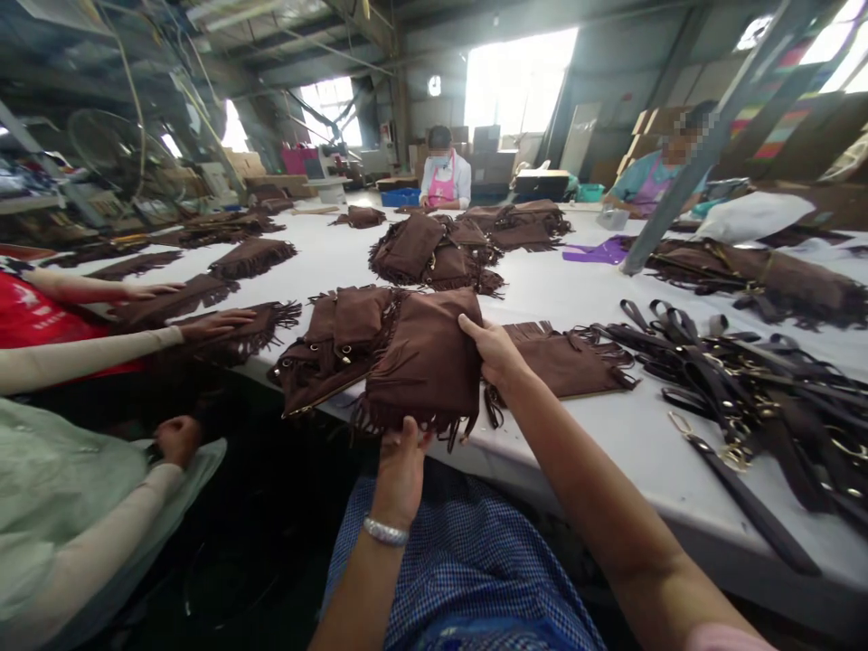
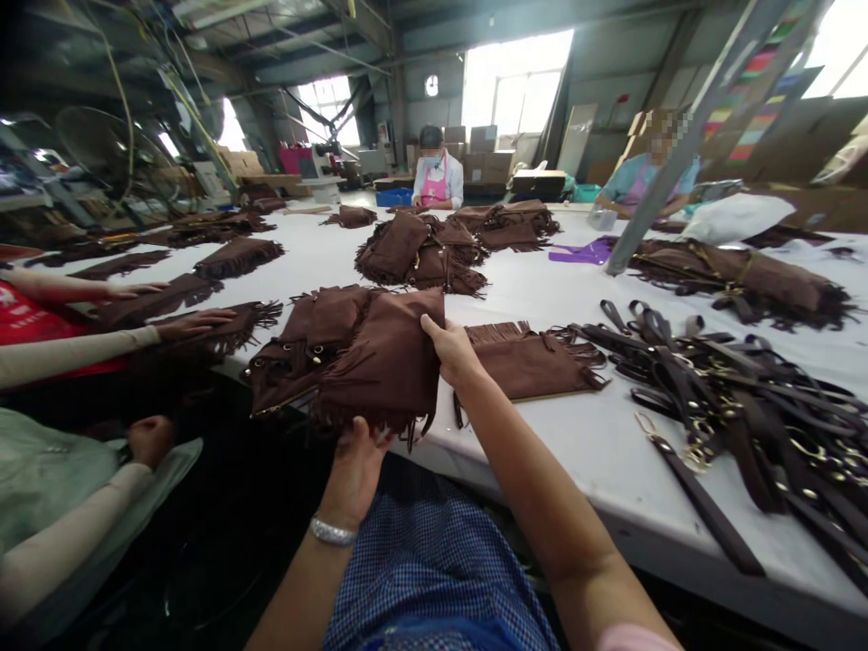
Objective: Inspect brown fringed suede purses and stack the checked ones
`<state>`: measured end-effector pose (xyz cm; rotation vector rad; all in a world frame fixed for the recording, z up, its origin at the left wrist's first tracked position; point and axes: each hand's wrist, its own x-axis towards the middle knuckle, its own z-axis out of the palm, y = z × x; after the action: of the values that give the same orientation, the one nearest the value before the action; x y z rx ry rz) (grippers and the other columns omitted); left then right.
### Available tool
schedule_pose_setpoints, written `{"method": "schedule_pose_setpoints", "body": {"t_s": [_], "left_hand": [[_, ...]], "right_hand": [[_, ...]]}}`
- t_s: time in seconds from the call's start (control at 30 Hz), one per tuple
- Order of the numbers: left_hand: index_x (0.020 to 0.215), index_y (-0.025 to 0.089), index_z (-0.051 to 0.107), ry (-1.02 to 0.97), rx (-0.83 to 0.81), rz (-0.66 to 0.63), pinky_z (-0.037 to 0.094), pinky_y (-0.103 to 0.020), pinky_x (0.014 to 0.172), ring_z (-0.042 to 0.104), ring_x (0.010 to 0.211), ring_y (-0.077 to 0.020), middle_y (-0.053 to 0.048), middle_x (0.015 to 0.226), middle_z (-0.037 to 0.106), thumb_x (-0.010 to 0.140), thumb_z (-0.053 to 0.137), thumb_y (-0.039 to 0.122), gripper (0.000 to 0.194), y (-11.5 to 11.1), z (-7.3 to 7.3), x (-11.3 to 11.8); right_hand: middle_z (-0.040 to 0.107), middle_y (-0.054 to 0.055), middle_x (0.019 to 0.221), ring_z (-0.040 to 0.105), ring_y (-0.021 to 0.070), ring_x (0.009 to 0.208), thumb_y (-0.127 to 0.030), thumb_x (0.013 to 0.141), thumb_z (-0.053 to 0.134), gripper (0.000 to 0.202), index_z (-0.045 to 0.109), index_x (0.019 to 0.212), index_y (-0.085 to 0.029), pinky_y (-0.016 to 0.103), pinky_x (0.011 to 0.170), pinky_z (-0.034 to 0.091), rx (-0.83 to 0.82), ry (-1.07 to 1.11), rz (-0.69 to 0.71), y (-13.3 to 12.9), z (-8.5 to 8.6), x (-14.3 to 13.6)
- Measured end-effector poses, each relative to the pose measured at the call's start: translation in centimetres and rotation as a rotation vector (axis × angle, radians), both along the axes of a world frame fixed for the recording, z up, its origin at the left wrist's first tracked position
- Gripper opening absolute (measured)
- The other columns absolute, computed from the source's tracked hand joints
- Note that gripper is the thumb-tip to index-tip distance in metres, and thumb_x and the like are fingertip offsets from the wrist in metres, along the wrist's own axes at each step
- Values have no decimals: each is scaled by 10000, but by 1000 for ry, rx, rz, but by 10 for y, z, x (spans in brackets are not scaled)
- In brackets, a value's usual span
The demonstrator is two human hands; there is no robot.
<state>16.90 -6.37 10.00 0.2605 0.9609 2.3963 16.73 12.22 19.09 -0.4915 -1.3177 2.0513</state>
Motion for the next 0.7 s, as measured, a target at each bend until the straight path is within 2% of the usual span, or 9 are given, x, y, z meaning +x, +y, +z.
{"method": "schedule_pose_setpoints", "body": {"t_s": [0.1,0.2,0.3,0.37,0.4,0.47,0.53,0.6,0.7], "left_hand": [[863,208,619,-121,-31,83,492,-155,530,617,682,-86,21,785,620,744,767,426,289,14,18,7],[659,166,511,-249,37,-45,247,-116,317,288,369,-14,92,504,357,769,744,426,366,0,23,22],[629,164,507,-225,96,-306,139,-123,297,118,352,-9,113,456,249,784,735,405,366,-36,6,38],[592,155,517,-131,-3,-456,134,-124,303,101,341,-3,112,419,235,797,717,416,387,-58,-12,43],[599,149,541,-91,-92,-468,154,-121,309,137,333,-2,104,412,266,804,709,414,375,-66,-21,43],[746,153,635,-37,-275,-333,299,-105,379,360,397,-13,51,525,485,812,710,384,252,-68,-32,38],[1016,206,654,25,-347,-148,477,-138,607,608,729,-76,-32,915,666,810,718,361,266,-54,-31,28],[1198,263,582,126,-284,-65,495,-228,862,588,1090,-158,-65,1240,605,790,739,348,446,-33,-21,17],[1212,277,566,196,-178,-33,479,-262,908,579,1122,-176,-45,1212,615,747,782,313,515,-2,0,4]], "right_hand": [[765,25,799,720,207,802,-251,824,643,88,660,890,-194,359,813,594,0,34,-57,-4,-7,-1],[765,26,816,716,200,825,-254,803,660,110,663,889,-186,349,829,586,2,31,-110,5,-16,-3],[765,41,875,712,192,851,-241,800,650,113,660,890,-173,333,838,578,-3,44,-181,22,-21,-5],[762,50,932,707,186,874,-240,810,630,121,643,910,-172,322,829,578,-5,72,-282,33,-22,-5],[759,49,963,703,181,891,-244,817,620,133,634,930,-177,316,827,578,0,87,-327,37,-22,-5],[754,42,996,696,174,918,-251,824,608,155,622,964,-187,304,832,574,14,113,-366,38,-21,-5],[756,38,979,695,177,928,-251,820,614,162,626,969,-187,305,843,570,23,137,-330,30,-20,-5],[761,38,932,699,188,920,-248,815,629,147,632,946,-184,319,847,572,0,142,-270,18,-20,-6],[762,36,877,705,196,902,-239,823,632,97,637,904,-185,331,839,581,-60,114,-198,2,-19,-6]]}}
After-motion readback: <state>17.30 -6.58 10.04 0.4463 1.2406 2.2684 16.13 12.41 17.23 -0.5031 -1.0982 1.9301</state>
